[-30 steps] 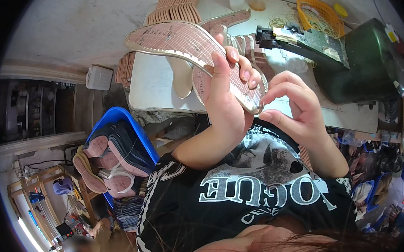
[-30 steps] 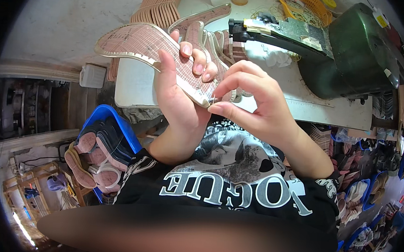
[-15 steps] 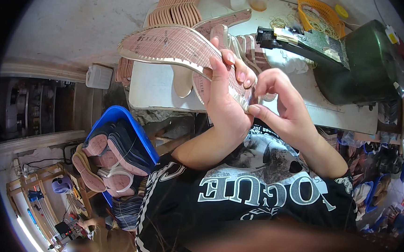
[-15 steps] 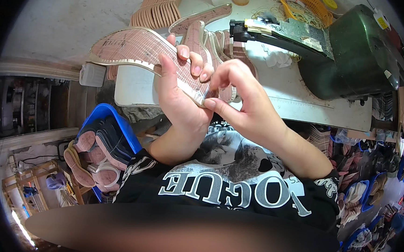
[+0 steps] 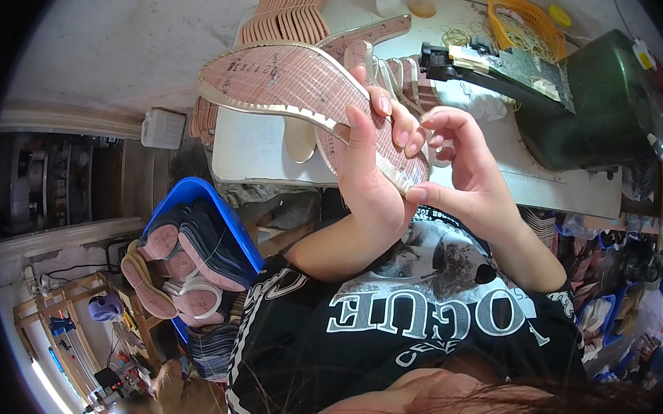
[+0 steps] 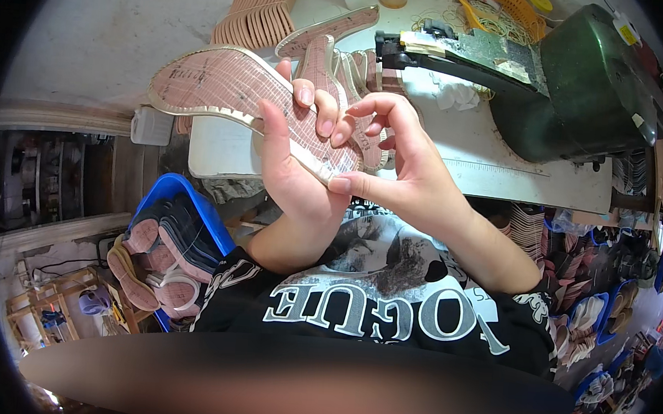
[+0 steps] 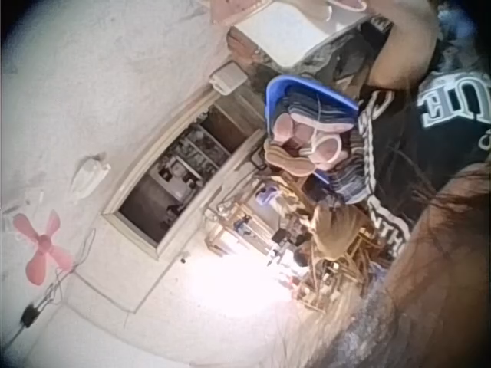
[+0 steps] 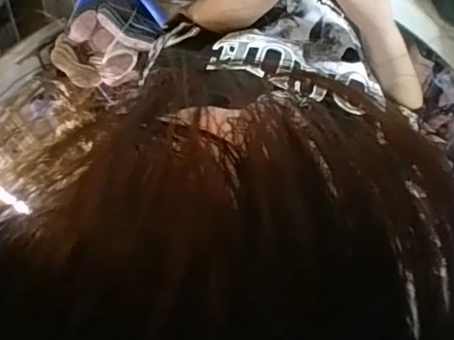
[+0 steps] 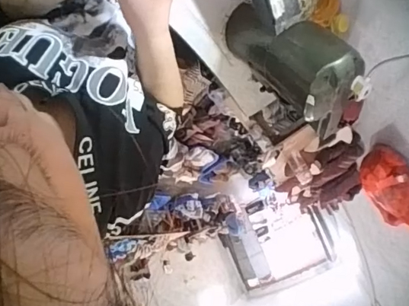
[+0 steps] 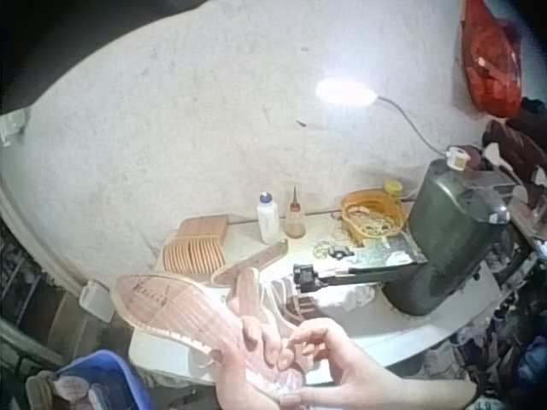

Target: The recorder is inspecting and organizing stacks of shoe soles and insoles at a workstation.

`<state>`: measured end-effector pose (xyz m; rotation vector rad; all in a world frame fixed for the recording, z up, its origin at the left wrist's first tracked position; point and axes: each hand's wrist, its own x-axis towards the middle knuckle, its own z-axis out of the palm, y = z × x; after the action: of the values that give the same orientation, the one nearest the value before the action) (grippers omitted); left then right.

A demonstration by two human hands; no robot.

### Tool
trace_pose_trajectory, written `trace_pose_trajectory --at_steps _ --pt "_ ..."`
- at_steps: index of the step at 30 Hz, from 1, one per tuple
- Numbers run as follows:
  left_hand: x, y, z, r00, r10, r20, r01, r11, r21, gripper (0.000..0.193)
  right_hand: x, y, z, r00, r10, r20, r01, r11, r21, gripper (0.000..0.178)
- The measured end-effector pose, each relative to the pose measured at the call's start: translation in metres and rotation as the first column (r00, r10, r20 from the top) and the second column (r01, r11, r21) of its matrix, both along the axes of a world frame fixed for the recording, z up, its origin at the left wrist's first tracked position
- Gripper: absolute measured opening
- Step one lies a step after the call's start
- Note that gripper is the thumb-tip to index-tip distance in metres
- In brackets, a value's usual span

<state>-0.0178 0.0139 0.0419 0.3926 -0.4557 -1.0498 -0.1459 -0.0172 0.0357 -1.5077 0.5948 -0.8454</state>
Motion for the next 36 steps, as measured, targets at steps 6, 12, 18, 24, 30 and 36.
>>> trace_pose_trajectory --at_steps 6,12,18,24,30,36 --pt "-0.003 0.002 0.0 0.999 0.041 -0.015 -0.04 0.998 0.048 0.048 0.008 -0.007 0.002 0.994 0.105 0.043 -0.113 0.955 0.275 0.08" --pt "0.01 -0.008 0.012 0.955 -0.11 -0.276 0.127 0.991 0.045 0.042 0.0 -0.014 0.004 0.969 0.013 0.248 -0.104 0.928 0.357 0.085" --pt "0.02 -0.013 0.002 0.891 -0.218 -0.399 0.261 0.964 0.055 0.04 0.001 -0.005 0.008 0.976 0.027 0.216 -0.066 0.983 0.172 0.087" --pt "0.012 -0.011 0.007 0.943 -0.098 -0.317 0.127 0.989 0.072 0.041 0.005 0.007 0.01 0.965 0.052 0.258 -0.158 0.899 0.408 0.073" --pt "0.012 -0.008 0.006 0.969 -0.086 -0.232 0.09 0.996 0.009 0.043 0.007 0.015 0.016 0.917 0.046 0.396 -0.236 0.863 0.446 0.065" --pt "0.011 -0.008 0.003 0.973 -0.1 -0.206 0.091 0.995 -0.05 0.046 0.006 0.017 0.018 0.943 0.054 0.329 -0.182 0.91 0.373 0.07"
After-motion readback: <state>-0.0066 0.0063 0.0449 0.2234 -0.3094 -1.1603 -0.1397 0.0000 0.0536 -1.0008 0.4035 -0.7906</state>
